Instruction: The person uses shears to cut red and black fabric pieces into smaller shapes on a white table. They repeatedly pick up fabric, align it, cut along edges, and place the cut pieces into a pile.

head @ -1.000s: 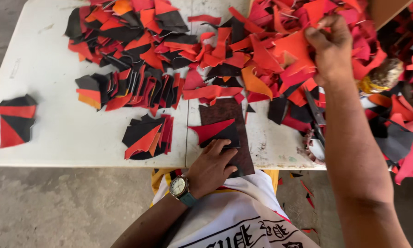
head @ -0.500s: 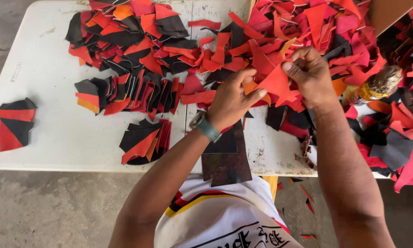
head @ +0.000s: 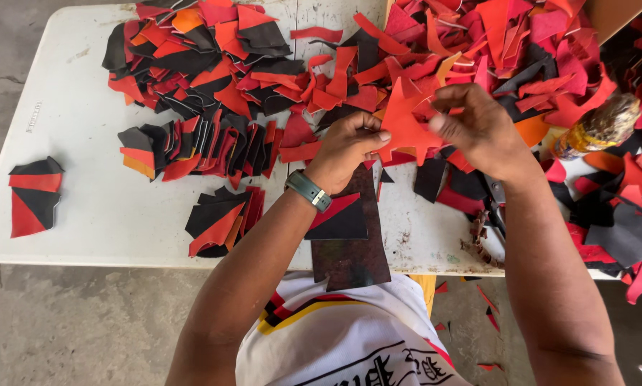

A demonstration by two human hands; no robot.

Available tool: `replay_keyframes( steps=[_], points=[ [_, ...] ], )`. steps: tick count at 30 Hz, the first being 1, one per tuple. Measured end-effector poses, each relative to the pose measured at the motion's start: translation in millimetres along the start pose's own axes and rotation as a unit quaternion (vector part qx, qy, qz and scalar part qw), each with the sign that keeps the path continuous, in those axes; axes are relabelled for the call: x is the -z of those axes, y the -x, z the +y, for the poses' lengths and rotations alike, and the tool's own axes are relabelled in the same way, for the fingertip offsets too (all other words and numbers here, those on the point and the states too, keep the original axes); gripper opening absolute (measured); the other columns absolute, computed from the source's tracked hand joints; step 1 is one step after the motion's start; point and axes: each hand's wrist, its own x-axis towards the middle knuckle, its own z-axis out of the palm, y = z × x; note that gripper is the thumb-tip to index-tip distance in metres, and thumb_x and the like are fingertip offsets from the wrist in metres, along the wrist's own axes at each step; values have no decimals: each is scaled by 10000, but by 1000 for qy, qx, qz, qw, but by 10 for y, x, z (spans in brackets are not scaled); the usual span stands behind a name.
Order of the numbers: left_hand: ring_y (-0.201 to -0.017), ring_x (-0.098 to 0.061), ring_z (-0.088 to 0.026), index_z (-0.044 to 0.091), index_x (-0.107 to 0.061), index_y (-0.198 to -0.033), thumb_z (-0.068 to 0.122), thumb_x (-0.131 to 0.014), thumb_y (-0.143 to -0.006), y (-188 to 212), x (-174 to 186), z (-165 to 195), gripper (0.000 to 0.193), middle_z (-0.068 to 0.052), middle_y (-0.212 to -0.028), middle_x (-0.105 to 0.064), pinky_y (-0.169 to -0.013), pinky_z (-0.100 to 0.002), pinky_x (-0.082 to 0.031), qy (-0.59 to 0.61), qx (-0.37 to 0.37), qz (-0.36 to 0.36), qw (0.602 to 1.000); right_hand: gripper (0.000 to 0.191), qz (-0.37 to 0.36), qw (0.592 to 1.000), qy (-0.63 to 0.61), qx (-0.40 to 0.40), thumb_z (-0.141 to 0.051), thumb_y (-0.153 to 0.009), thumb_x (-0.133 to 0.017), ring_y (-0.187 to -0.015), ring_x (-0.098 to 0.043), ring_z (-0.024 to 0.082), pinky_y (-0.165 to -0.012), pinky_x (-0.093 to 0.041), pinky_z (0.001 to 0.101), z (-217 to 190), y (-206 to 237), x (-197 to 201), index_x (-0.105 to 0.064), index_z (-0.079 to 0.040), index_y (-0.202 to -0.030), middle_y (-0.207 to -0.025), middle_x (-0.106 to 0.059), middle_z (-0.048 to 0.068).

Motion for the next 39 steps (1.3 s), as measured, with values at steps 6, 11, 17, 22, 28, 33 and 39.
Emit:
replay_keyframes(
  steps=[6, 11, 17, 22, 28, 33, 39],
  points=[
    [-894, -672, -96, 20, -649, -1054, 147, -741, -943, 202, -3, 113, 192, -28, -983, -708, -758, -259, -559, -97, -35, -14, 995, 369, -46, 987, -154, -26, -40, -945, -720, -842, -714, 140, -701, -564, 281, -286, 131, -305, -522, 19, -1251, -949, -688, 67],
    [-944, -732, -133, 4, -686, -1045, 170, -742, -955, 510, 208, 223, 197, -59, -984, -758, -858, -282, -576, -304, -142, 22, 942, 371, -94, 984, -108, -105, -56, -937, -683, -751, -670, 120, -666, -515, 285, -353, 189, -308, -520, -19, -1267, -895, -646, 34],
    [-902, -757, -145, 30, -713, -1043, 197, -729, -932, 693, 293, 185, 201, -63, -986, -777, -808, -291, -584, -352, -81, 50, 931, 485, -97, 985, 12, -140, -156, -927, -660, -677, -604, 140, -637, -494, 324, -480, 234, -386, -478, -103, -1373, -749, -602, 75],
    [-936, -759, -157, 28, -715, -1051, 189, -729, -930, 678, 275, 188, 202, -67, -1031, -775, -793, -288, -594, -362, -83, 53, 927, 524, -144, 972, 133, -128, -223, -909, -676, -701, -666, 209, -691, -501, 364, -471, 229, -319, -476, -144, -1386, -750, -627, 143],
    [-943, -770, -156, 32, -709, -1054, 211, -725, -925, 712, 273, 139, 222, -71, -1021, -780, -827, -289, -621, -359, -52, 42, 931, 412, -157, 957, 199, -139, -329, -886, -733, -873, -699, 258, -795, -527, 396, -121, 50, -145, -637, -125, -1231, -951, -728, 85],
    [-942, -769, -159, 30, -715, -1057, 219, -730, -924, 749, 278, 130, 232, -74, -1003, -784, -847, -287, -607, -380, -55, 38, 923, 342, -158, 949, 232, -145, -266, -868, -731, -987, -718, 243, -862, -534, 366, 126, -83, -151, -690, -115, -1172, -1050, -760, 75],
    [-826, -770, -159, 31, -723, -1042, 185, -740, -896, 866, 237, 240, 213, -78, -909, -787, -771, -290, -595, -411, -71, 61, 907, 352, -139, 937, 253, -196, -327, -862, -768, -927, -725, 238, -840, -546, 378, 153, -46, -165, -692, -80, -1101, -981, -766, 85]
  ],
)
